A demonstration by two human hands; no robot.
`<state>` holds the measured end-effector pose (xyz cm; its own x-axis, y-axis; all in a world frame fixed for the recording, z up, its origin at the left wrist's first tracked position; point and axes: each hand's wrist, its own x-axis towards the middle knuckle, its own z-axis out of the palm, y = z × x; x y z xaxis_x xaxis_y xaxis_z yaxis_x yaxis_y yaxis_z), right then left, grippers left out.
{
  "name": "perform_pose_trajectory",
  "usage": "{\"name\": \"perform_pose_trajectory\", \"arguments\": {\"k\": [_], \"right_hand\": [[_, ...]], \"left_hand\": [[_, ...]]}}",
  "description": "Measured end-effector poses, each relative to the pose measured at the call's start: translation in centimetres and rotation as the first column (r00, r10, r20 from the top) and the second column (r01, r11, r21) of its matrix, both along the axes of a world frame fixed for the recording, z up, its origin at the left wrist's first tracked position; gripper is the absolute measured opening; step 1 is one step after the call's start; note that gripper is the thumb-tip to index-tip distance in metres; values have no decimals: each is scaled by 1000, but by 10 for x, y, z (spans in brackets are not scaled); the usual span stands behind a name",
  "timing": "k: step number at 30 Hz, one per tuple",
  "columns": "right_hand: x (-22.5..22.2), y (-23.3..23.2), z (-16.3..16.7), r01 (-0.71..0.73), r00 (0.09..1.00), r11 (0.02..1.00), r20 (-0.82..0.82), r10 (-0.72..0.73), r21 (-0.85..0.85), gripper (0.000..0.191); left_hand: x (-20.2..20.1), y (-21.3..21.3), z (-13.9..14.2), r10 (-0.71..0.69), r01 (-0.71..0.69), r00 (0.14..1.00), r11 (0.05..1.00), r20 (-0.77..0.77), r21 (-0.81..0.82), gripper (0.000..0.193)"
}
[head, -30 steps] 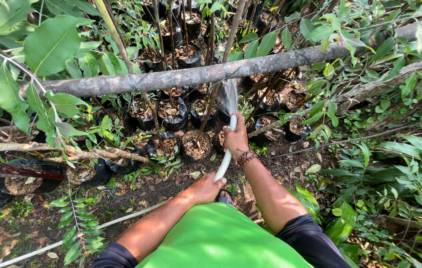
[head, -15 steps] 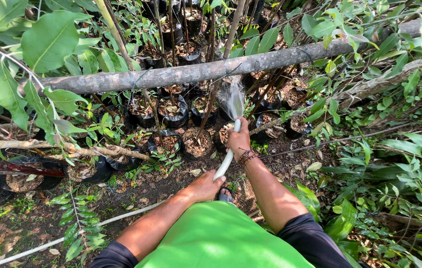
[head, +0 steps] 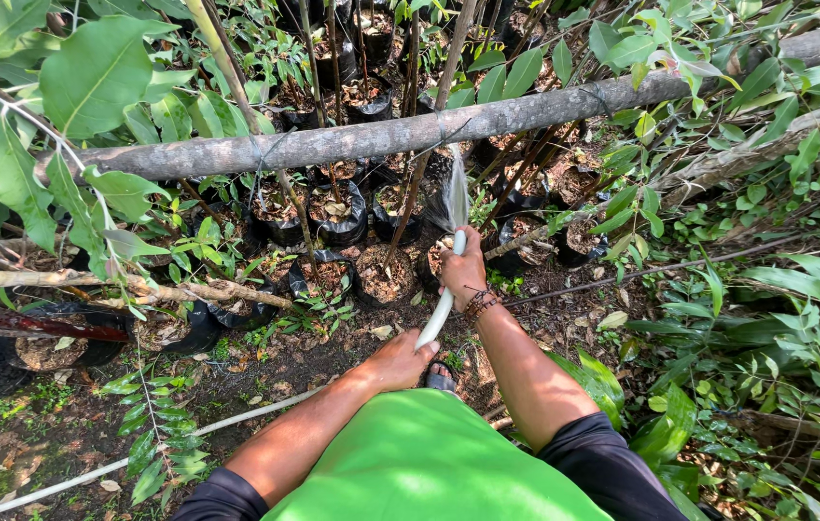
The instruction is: The person waters potted seedlings in a nursery using a white hose. They move the hose along rows of black plastic bags containing young plants, directing water onto the soil and leaves.
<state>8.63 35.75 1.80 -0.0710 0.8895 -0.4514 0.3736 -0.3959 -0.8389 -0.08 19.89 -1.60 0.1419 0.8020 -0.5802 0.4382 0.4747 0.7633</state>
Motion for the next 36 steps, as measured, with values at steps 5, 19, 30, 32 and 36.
{"name": "perform_pose_trajectory", "arguments": {"k": [5,19,30,32,36], "right_hand": [[-3,0,-1,25,999,1000,33,-26,14,46],[-6,-3,3,28,998,1000,63,-27,-15,45],[-7,-1,3,22,1000,1000,23,-21,-7,49],[-5,2,-3,20,999,1000,40,-20,9,48],[3,16,-32,10,999,999,-31,-9,43,50]], "left_hand": [[-2,-1,0,8,-8,1000,999,12,-47,48],[-2,-2,-5,13,-13,1000,1000,-3,24,48],[-2,-2,-3,39,-38,999,999,-14,5,48],[-2,1,5,90,-91,996,996,-17,-24,47],[-7,20,48,302,-336,941,887,153,315,38]]}}
